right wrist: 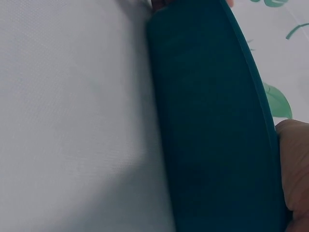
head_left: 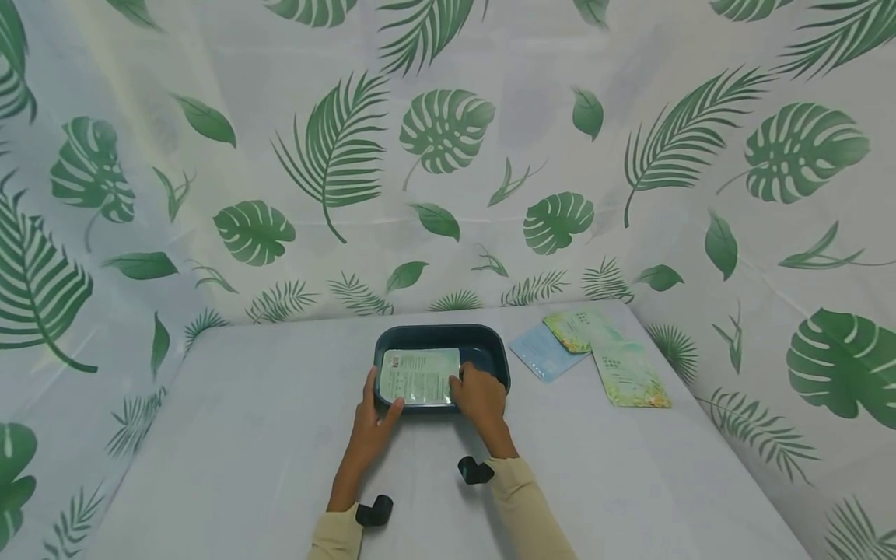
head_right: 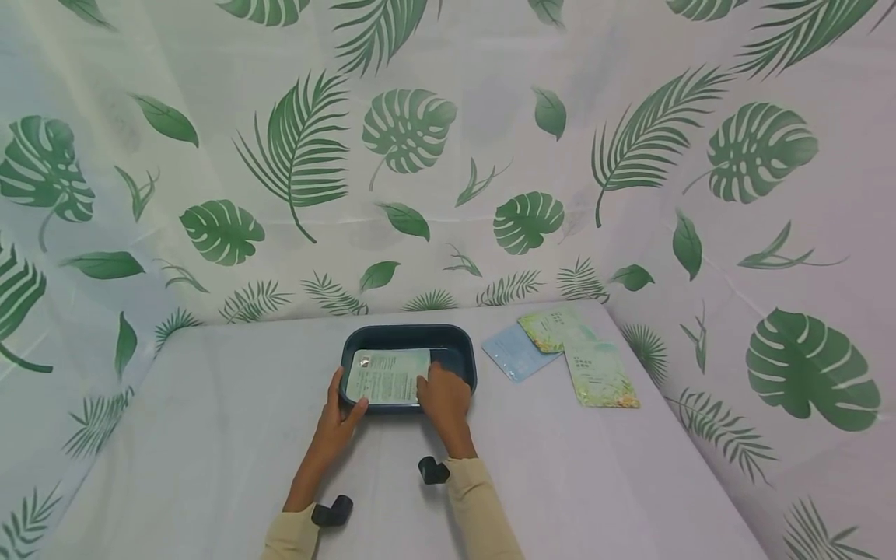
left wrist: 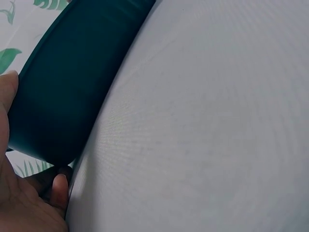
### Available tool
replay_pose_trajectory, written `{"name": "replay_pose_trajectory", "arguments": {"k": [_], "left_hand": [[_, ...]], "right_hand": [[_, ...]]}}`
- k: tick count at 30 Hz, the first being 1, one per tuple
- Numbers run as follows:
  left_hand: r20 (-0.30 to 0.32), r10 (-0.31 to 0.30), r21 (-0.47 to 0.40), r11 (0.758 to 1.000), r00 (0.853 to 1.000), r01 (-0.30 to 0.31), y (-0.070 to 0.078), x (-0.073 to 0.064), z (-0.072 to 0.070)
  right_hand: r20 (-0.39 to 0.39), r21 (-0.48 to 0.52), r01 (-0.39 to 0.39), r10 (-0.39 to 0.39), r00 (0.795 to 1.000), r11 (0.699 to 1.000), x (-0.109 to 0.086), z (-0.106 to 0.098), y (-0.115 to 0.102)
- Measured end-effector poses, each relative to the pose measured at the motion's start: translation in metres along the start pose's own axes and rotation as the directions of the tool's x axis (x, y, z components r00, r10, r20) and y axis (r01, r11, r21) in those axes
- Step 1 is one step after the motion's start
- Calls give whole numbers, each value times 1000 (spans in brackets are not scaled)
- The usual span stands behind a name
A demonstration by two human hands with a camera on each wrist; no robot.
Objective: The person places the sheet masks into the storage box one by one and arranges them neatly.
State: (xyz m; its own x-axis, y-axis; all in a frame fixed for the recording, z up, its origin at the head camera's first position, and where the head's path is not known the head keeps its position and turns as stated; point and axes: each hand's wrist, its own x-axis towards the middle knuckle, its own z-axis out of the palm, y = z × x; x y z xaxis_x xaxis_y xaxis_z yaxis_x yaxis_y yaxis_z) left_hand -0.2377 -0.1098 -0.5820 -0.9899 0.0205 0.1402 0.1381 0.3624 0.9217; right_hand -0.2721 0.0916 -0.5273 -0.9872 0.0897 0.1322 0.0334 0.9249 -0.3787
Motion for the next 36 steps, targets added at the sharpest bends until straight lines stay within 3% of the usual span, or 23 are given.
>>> {"name": "replay_pose_trajectory", "arguments": {"k": [10, 30, 34, 36], "left_hand": [[1, 13, -6, 1000, 1000, -13, 3, 4, -2], [15, 20, -13, 1000, 1000, -19, 0, 3, -5], [10, 17, -14, 1000, 1000, -17, -1, 3, -4], [6, 16, -11, 1000, 1000, -16, -2, 2, -4]], "right_hand": [[-45, -11, 20, -20, 999, 1000, 0, -3, 0], [-60, 1, 23, -23, 998, 1000, -1, 5, 1], [-110, 53, 53, -47, 993, 997, 0, 4, 1], [-171, 142, 88, -63, 983, 986, 0, 3, 3]]}}
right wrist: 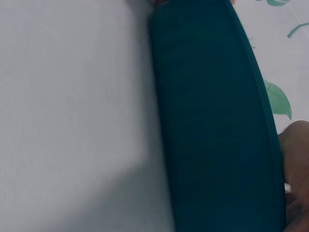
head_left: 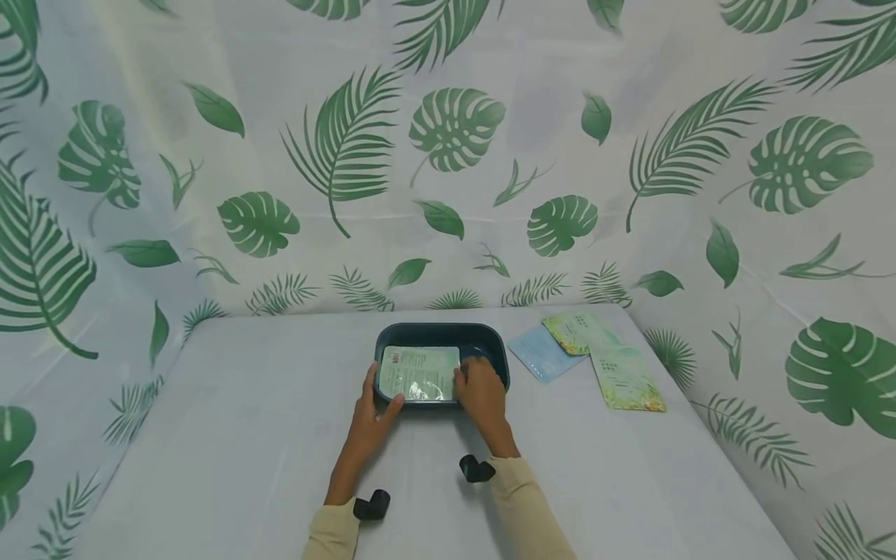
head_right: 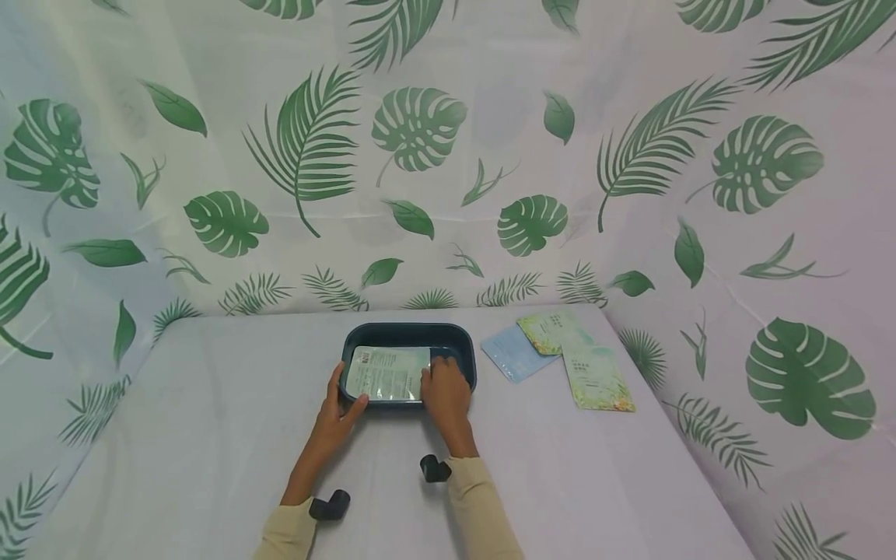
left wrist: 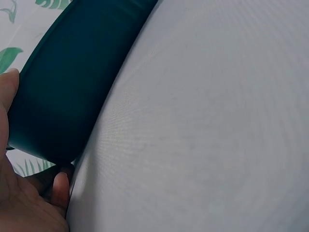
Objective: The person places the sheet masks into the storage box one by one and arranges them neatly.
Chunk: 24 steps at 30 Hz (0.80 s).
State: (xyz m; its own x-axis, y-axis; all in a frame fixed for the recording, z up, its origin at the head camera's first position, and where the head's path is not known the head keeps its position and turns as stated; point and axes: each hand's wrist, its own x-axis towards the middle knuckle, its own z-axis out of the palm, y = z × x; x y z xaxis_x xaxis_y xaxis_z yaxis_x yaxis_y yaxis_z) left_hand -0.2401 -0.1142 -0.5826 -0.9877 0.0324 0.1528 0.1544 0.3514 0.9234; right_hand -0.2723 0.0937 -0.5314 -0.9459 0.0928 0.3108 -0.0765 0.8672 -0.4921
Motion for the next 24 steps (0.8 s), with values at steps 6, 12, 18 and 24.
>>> {"name": "replay_pose_trajectory", "arguments": {"k": [6, 12, 18, 24], "left_hand": [[10, -16, -11, 1000, 1000, 16, 1, -1, 0], [-6, -13, 10, 1000, 1000, 13, 1, -1, -2], [-5, -4, 9, 1000, 1000, 4, 2, 0, -2], [1, -12, 7, 1000, 1000, 12, 2, -1, 2]], "right_hand": [[-321, 337, 119, -5, 947, 934, 5, -6, 23], [-478, 408, -1, 215, 852, 913, 11, -25, 69], [-426, 338, -325, 451, 784, 883, 6, -49, 123], [-352, 193, -514, 548, 759, 836, -4, -79, 184]]}}
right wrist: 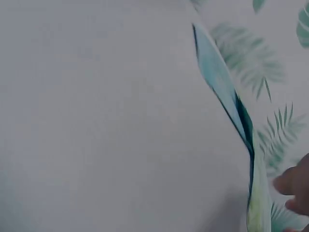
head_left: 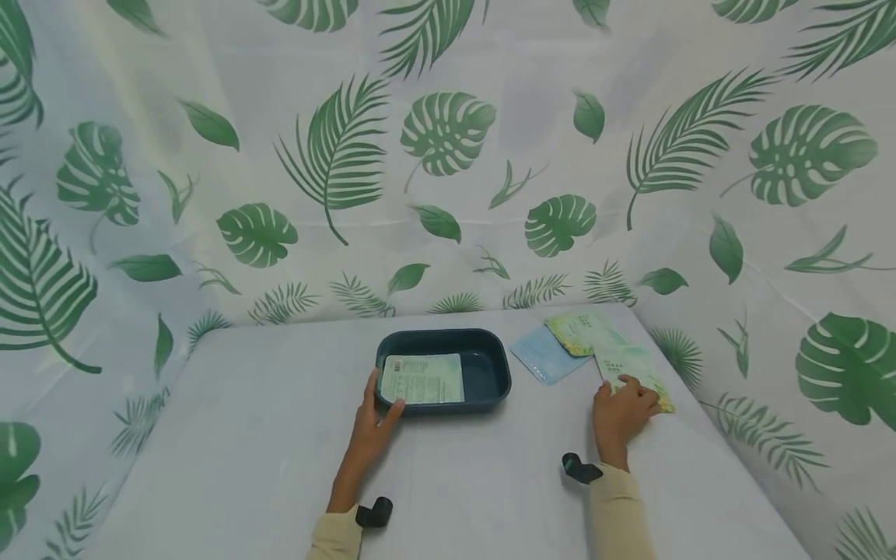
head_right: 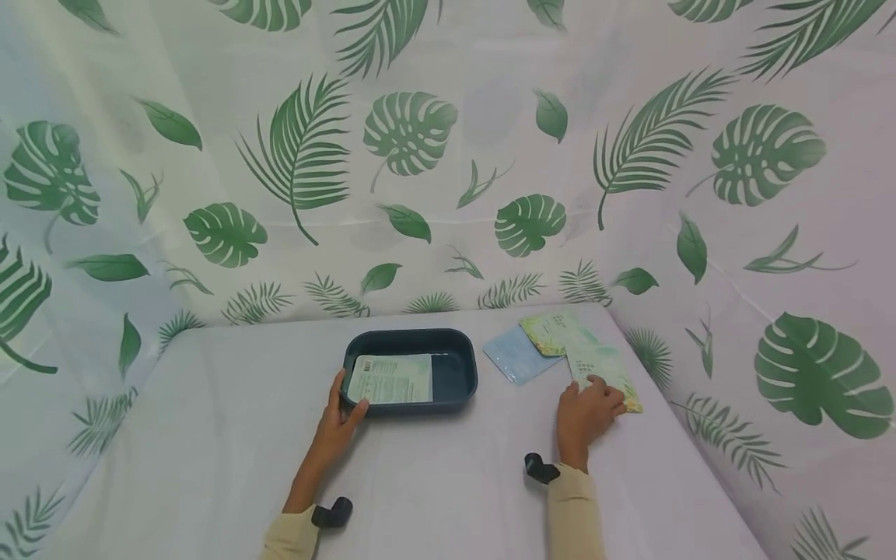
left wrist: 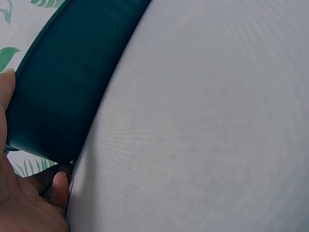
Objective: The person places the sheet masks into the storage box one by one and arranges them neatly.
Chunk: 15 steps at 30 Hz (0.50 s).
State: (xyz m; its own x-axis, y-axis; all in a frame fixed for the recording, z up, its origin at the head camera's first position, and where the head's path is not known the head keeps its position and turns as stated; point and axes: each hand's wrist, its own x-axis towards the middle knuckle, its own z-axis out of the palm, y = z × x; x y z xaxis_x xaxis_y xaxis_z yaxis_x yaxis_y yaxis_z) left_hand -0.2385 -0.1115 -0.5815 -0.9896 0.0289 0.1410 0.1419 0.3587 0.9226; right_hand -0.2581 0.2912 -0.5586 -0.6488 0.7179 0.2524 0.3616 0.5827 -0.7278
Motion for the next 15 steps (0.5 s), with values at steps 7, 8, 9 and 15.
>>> {"name": "replay_pose_trajectory", "arguments": {"k": [7, 8, 9, 15], "left_hand": [[2, -27, 2, 1000, 1000, 27, 0, -2, 3], [3, -26, 2, 1000, 1000, 26, 1, -2, 3], [3, -26, 2, 1000, 1000, 26, 2, -2, 4], [-3, -15, 18, 1000, 1000, 15, 2, 0, 3]], "right_hand": [[168, -158, -22, 49, 985, 987, 33, -22, 38], [184, -169, -19, 50, 982, 985, 36, -24, 40], [198, -172, -20, 55, 979, 985, 39, -26, 41], [227, -161, -54, 91, 970, 985, 49, -26, 45]]}}
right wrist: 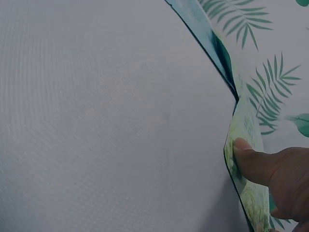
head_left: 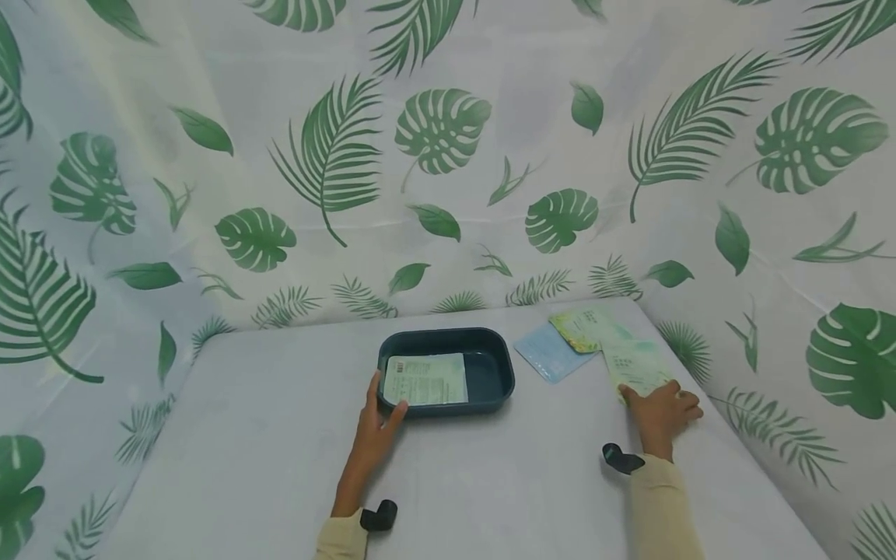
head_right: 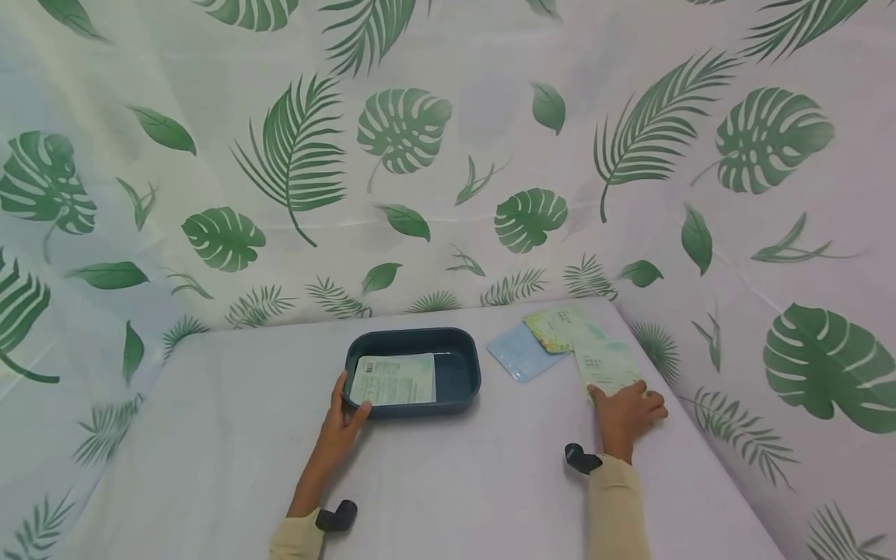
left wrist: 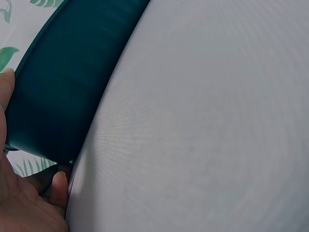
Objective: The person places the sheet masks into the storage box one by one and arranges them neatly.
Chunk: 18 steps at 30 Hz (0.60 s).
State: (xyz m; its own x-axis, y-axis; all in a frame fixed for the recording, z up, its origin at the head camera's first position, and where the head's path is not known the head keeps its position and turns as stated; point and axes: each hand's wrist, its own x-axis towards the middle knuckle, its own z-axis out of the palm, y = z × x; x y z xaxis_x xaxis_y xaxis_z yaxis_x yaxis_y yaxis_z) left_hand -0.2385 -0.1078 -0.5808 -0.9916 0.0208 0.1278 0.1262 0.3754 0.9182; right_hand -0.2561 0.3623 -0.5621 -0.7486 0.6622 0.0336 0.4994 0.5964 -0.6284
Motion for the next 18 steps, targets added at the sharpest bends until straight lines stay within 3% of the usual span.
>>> {"name": "replay_pose_trajectory", "arguments": {"k": [6, 11, 13, 15, 18], "left_hand": [[0, 10, 0, 1000, 1000, -10, 0, 1, -2], [7, 21, -18, 1000, 1000, -21, 0, 1, -3], [10, 27, -28, 999, 1000, -26, 0, 0, -3], [11, 28, -32, 999, 1000, -27, -1, 0, -3], [8, 23, -33, 999, 1000, -23, -2, 0, -3]], "right_hand": [[-28, 174, -91, 97, 995, 981, -3, -7, -4], [3, 196, -173, 175, 984, 965, -6, -14, -3], [4, 247, -218, 224, 975, 944, -6, -15, -1], [-6, 340, -257, 276, 961, 904, -7, -16, 1], [-47, 452, -266, 320, 946, 852, -8, -16, 3]]}}
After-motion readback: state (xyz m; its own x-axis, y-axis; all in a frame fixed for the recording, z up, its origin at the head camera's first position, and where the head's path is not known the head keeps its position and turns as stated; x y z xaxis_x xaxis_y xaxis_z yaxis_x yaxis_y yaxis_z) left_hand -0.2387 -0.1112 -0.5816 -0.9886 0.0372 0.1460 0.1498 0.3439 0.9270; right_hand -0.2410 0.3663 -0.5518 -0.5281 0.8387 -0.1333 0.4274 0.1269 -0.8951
